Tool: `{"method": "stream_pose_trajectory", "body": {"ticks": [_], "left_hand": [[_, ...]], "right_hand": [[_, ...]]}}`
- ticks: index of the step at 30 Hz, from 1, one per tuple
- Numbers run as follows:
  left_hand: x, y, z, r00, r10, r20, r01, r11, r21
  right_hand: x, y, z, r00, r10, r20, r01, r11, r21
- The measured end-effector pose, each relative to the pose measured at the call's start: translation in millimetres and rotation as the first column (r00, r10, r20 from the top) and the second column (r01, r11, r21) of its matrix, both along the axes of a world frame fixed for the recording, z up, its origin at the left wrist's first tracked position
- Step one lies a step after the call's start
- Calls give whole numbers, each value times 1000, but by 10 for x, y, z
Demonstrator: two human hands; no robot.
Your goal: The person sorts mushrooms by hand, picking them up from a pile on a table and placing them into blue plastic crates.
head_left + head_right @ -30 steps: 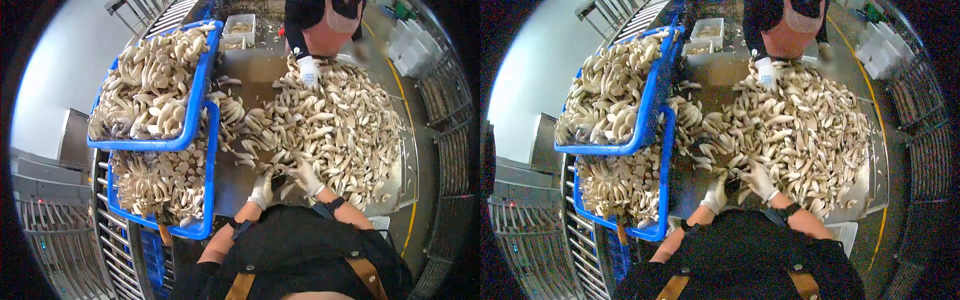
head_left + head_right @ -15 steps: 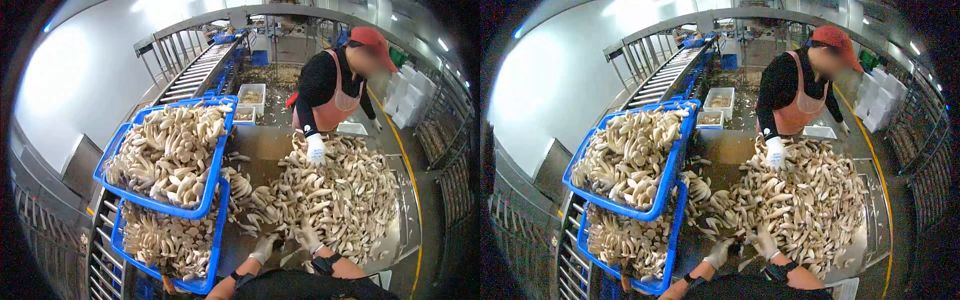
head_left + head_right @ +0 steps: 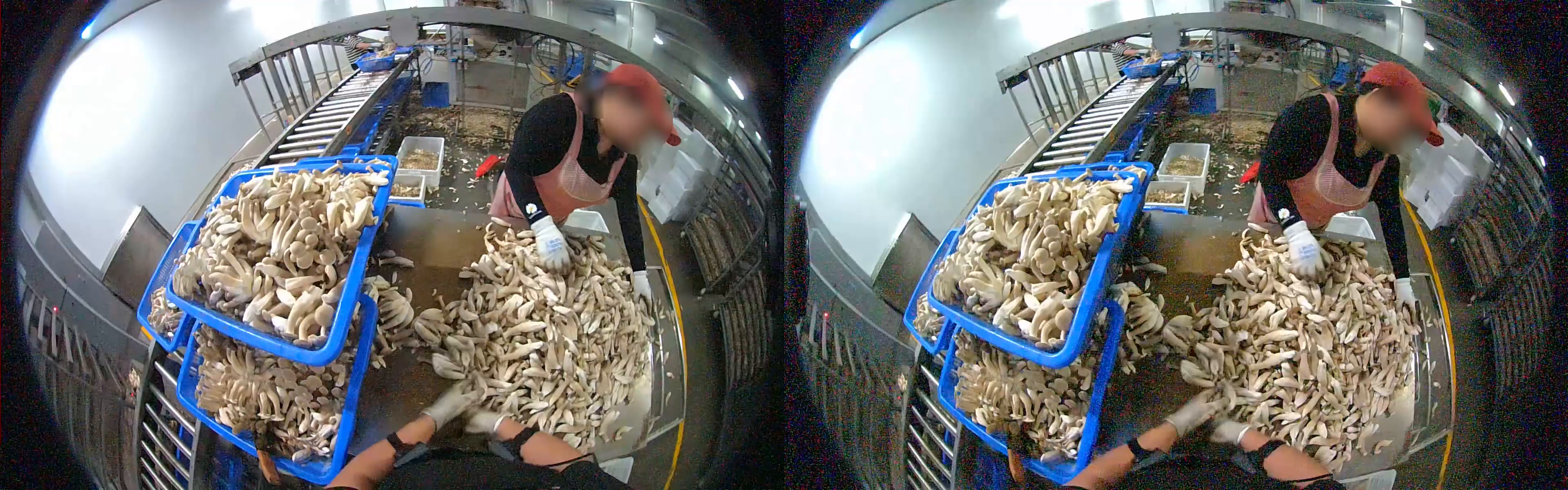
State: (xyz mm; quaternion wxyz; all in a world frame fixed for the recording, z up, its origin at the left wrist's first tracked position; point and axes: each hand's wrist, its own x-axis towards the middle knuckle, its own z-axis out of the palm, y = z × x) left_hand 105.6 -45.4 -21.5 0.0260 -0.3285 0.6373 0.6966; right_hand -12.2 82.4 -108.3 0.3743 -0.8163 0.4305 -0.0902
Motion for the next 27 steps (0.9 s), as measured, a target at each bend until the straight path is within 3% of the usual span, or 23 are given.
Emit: {"method": "stream_pose_trajectory", "body": {"ticks": [1,2,3,4,5,6,8,11,12,13,15,17,18,19,20,21,23,25,26,27], "left_hand": [[-40,-194,-32,966,-249,71,255,961,-111],[-79,-362,-34,994,-99,45,108,950,-294],[-119,-560,105,999,-24,48,46,851,-523],[-158,-756,244,996,74,57,-11,695,-719],[-217,-956,472,986,127,107,40,440,-897],[-291,-1183,476,977,76,199,137,493,-859],[-431,-1602,392,930,-42,366,322,576,-751],[-479,-1714,549,856,-188,482,479,641,-600],[-500,-1743,223,871,-92,483,466,468,-751],[-451,-1765,208,840,-124,528,516,480,-710],[-331,-1732,178,770,-196,607,610,505,-611],[-240,-1612,284,714,-267,647,666,543,-511],[-194,-1548,335,685,-302,663,691,557,-460],[-151,-1497,393,656,-337,675,713,570,-409],[-92,-1413,37,609,-328,722,760,500,-415],[22,-1366,-190,591,-367,719,788,455,-415],[274,-1312,-874,625,-516,586,775,314,-549],[567,-1184,-1535,690,-618,377,608,212,-765],[783,-1034,-1536,768,-568,295,525,295,-798],[976,-901,-1493,835,-508,210,432,370,-823]], "right_hand": [[-158,38,-144,994,-108,-32,104,991,-87],[-228,-63,340,975,-222,-20,218,969,-114],[-297,-127,405,915,-402,44,404,913,-53],[-369,-186,453,813,-570,122,573,820,14],[-468,-185,56,611,-767,196,742,641,196],[-546,-253,407,718,-686,-119,693,688,216],[-574,-164,374,760,-645,-76,647,763,-10],[-313,-140,1054,512,-857,49,854,515,72],[-212,-108,1328,475,-880,-21,874,469,127],[-140,-89,1468,438,-894,-93,890,417,183],[-55,41,1075,524,-851,32,819,514,255],[21,8,809,384,-903,191,722,423,548],[140,-92,786,180,-958,224,568,287,772],[185,-152,795,125,-966,228,508,260,822],[241,-224,852,68,-972,225,443,232,866],[297,-295,908,10,-977,215,377,203,904],[331,-453,719,-138,-929,342,404,263,876],[401,-511,786,-253,-909,331,331,241,913],[502,-580,1136,-434,-864,254,207,179,962],[535,-554,1116,-297,-889,349,411,211,887]]}}
